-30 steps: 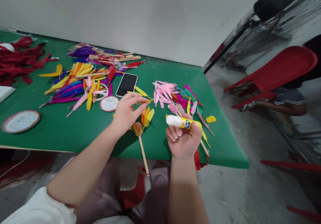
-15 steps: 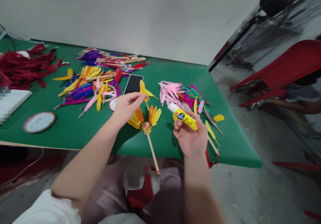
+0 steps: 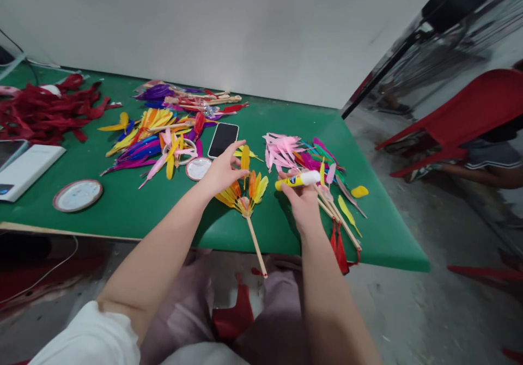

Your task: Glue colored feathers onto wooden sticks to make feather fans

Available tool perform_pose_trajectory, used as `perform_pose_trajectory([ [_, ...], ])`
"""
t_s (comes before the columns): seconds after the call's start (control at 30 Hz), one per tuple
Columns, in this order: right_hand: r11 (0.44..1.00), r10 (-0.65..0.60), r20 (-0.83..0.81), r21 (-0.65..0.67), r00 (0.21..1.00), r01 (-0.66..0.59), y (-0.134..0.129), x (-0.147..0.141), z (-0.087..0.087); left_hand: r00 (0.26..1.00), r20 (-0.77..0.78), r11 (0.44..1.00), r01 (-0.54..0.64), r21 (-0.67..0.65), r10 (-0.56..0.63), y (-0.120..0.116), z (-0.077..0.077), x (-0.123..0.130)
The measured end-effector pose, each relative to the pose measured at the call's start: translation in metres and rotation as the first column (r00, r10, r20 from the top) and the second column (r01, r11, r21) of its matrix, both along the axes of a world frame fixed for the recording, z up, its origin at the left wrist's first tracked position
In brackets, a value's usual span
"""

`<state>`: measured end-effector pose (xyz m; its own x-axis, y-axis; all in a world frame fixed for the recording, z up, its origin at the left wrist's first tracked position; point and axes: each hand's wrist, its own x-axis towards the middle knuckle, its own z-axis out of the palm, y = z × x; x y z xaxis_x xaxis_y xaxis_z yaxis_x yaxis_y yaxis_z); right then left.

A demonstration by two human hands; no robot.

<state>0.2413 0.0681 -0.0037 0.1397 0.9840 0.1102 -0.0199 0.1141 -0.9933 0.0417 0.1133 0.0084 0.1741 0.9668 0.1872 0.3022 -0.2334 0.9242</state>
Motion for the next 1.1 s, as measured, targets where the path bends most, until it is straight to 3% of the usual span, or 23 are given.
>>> perform_pose_trajectory([
  [0.1,0.998,-0.057,0.262,-0.013,0.963,0.062,0.005,-0.001,-0.009,1.000,0.005,0.999,0.013,-0.035,-0.013,0.003,-0.002,-0.001],
  [0.3,0.985,-0.172,0.631,0.106,0.756,0.136,0.008,0.002,-0.012,0.999,0.039,0.994,0.036,-0.105,-0.032,0.002,0.008,0.001],
  [0.4,0.981,-0.192,0.673,0.112,0.714,0.157,0.007,0.000,-0.010,1.000,0.024,0.996,-0.014,-0.087,0.016,0.002,0.010,0.001],
  [0.57,0.974,-0.226,0.663,0.152,0.714,0.167,0.000,0.002,-0.009,0.994,-0.069,0.997,-0.081,0.004,0.081,0.002,0.007,-0.002],
  [0.7,0.931,-0.359,0.683,0.217,0.636,0.292,-0.025,0.006,0.005,0.996,-0.015,0.996,-0.085,0.003,0.085,0.002,0.005,-0.004],
  [0.77,0.960,-0.275,0.745,0.174,0.608,0.220,-0.041,0.000,0.012,0.996,0.024,0.996,-0.079,-0.031,0.080,0.002,0.005,-0.004],
  [0.83,0.998,-0.044,0.795,0.064,0.605,-0.012,-0.054,-0.011,0.015,0.996,0.030,0.994,-0.088,-0.066,0.090,0.002,0.005,-0.005],
  [0.9,0.989,0.094,0.848,-0.017,0.521,-0.150,-0.061,-0.024,0.014,0.995,0.003,0.992,-0.097,-0.083,0.097,0.002,0.004,-0.005],
  [1.0,0.974,0.148,0.897,-0.061,0.417,-0.216,-0.065,-0.037,0.009,0.995,-0.052,0.992,-0.088,-0.093,0.084,0.000,0.004,-0.005],
  [1.1,0.973,0.156,0.910,-0.076,0.384,-0.217,-0.064,-0.038,0.007,0.994,-0.095,0.993,-0.070,-0.093,0.061,-0.001,0.004,-0.005],
])
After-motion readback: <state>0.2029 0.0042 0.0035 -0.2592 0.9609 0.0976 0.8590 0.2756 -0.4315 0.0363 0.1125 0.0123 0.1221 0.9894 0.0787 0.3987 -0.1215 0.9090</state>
